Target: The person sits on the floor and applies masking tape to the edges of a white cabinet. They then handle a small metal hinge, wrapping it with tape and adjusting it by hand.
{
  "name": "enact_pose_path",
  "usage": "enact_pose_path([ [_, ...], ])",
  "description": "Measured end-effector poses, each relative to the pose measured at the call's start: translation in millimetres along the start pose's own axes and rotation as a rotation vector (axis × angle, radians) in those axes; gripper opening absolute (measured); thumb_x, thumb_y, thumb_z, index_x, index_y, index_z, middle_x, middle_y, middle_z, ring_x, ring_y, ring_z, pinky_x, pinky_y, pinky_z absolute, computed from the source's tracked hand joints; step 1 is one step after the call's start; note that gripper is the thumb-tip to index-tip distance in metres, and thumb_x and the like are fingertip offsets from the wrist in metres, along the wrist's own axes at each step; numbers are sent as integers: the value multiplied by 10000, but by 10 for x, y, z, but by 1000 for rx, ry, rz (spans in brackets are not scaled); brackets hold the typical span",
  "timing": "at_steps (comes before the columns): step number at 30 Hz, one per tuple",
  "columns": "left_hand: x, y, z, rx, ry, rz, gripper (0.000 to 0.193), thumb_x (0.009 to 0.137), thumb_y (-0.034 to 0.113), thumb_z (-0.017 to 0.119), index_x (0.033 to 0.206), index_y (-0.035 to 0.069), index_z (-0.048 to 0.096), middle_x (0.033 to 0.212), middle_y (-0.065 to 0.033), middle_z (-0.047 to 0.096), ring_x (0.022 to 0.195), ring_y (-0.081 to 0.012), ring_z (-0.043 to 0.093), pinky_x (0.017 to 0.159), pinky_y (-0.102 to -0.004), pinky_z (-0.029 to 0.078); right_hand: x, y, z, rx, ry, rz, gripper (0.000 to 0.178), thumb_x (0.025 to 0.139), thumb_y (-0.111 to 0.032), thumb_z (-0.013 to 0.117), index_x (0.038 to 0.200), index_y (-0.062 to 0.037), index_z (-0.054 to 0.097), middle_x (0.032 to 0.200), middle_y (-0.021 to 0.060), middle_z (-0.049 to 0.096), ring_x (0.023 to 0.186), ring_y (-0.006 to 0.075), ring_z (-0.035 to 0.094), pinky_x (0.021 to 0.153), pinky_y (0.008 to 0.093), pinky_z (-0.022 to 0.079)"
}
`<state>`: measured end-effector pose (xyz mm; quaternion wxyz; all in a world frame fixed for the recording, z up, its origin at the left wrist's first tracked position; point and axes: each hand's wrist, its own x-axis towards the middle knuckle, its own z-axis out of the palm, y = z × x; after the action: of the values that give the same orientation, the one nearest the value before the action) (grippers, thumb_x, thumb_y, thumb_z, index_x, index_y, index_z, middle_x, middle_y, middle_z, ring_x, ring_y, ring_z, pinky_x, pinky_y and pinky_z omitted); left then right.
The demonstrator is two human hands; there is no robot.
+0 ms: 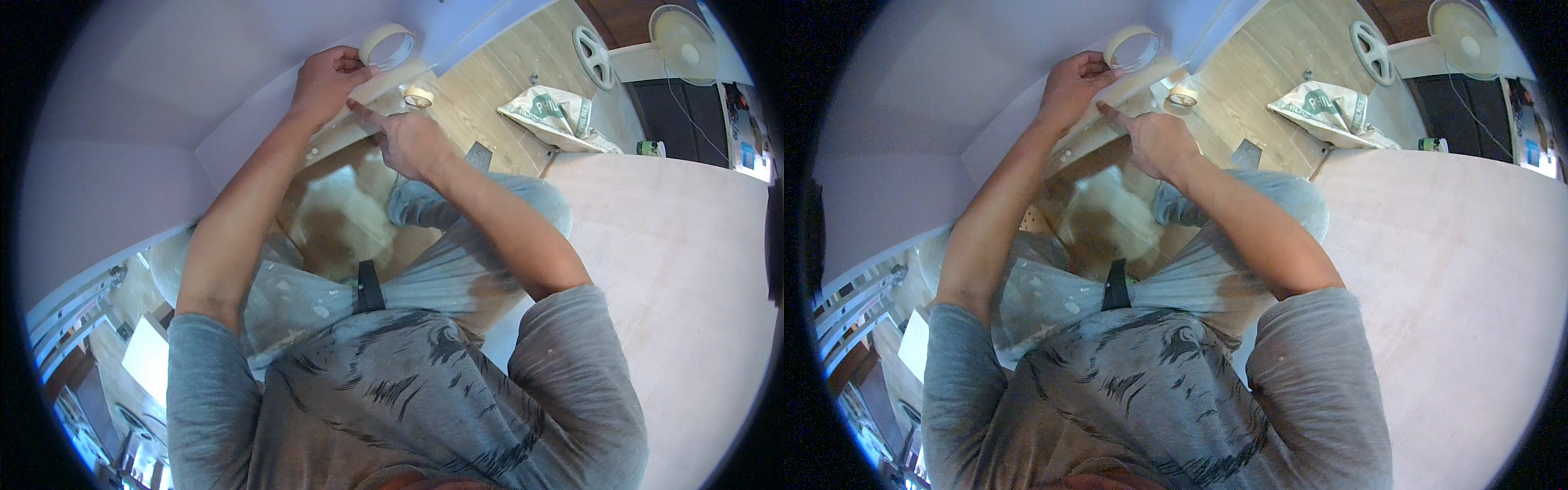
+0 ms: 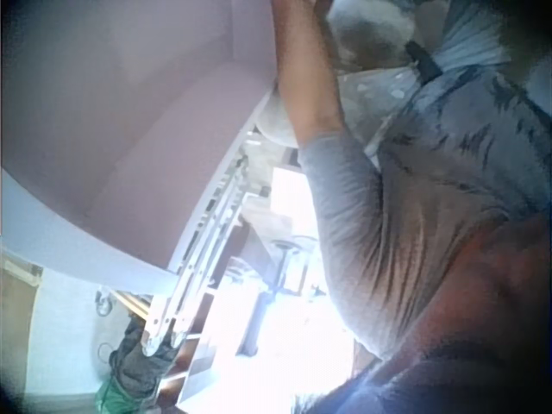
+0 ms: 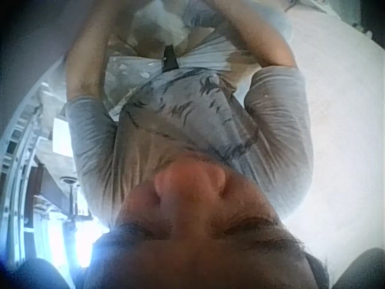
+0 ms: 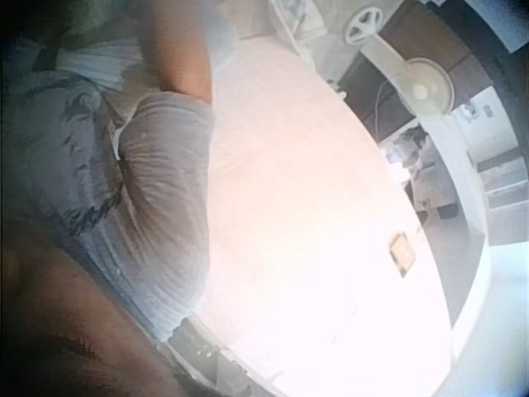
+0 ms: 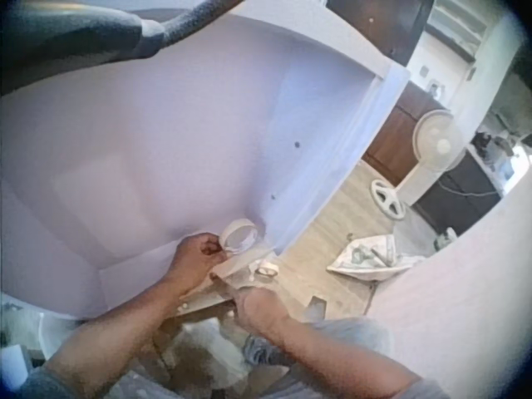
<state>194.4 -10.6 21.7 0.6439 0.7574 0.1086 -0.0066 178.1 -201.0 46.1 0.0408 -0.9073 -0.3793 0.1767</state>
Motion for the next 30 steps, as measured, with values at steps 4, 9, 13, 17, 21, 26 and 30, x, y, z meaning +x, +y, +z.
enact_pose_path([
  [4, 63, -95, -17, -79, 12, 13, 312, 854, 173, 794, 1079, -23, 702, 957, -81, 741, 825, -139, 681, 768, -286, 549, -44, -73, -53, 3, -32, -35, 820, 831, -103, 583, 1568, -325, 301, 970, 197, 717, 856, 361, 715, 752, 472, 583],
  [9, 97, -164, -21, -80, -3, 33, 314, 857, 171, 793, 1083, -26, 701, 968, -82, 740, 839, -133, 677, 783, -278, 544, -20, 84, -55, -68, -23, 136, 784, 869, -128, 580, 1574, -304, 287, 958, 192, 720, 862, 360, 718, 744, 475, 584],
  [13, 81, -162, -10, -68, -26, 29, 304, 879, 176, 775, 1096, -19, 688, 992, -74, 735, 881, -125, 659, 832, -274, 520, 14, 107, -63, -104, -35, 215, 834, 857, -107, 561, 1595, -308, 229, 946, 192, 724, 847, 367, 718, 727, 471, 583],
  [17, 46, -76, -23, -79, -33, -13, 298, 879, 179, 775, 1096, -10, 696, 993, -74, 737, 877, -129, 660, 831, -273, 520, 13, -176, 156, -32, 62, 45, 837, 878, -155, 584, 1607, -308, 201, 934, 174, 728, 848, 328, 729, 732, 459, 584],
  [21, 33, -85, -33, -58, -20, -2, 308, 862, 183, 792, 1088, -7, 705, 975, -72, 739, 861, -130, 672, 817, -283, 533, 65, 100, -42, -136, -6, 199, 829, 885, -162, 578, 1607, -319, 202, 944, 182, 725, 867, 335, 725, 767, 460, 581],
  [26, 49, -112, 7, -92, -6, 24, 322, 846, 209, 809, 1073, 1, 714, 960, -75, 741, 849, -136, 679, 809, -288, 537, 102, 398, -207, -116, -8, 442, 806, 890, -142, 563, 1601, -323, 228, 978, 205, 724, 904, 337, 725, 795, 459, 575],
  [30, 45, -128, 31, -73, 3, 39, 338, 834, 227, 821, 1066, 5, 716, 952, -76, 742, 847, -142, 684, 811, -289, 538, 102, 398, -206, -32, 29, 434, 734, 862, -166, 579, 1554, -293, 368, 1006, 228, 720, 945, 363, 714, 845, 466, 560],
])
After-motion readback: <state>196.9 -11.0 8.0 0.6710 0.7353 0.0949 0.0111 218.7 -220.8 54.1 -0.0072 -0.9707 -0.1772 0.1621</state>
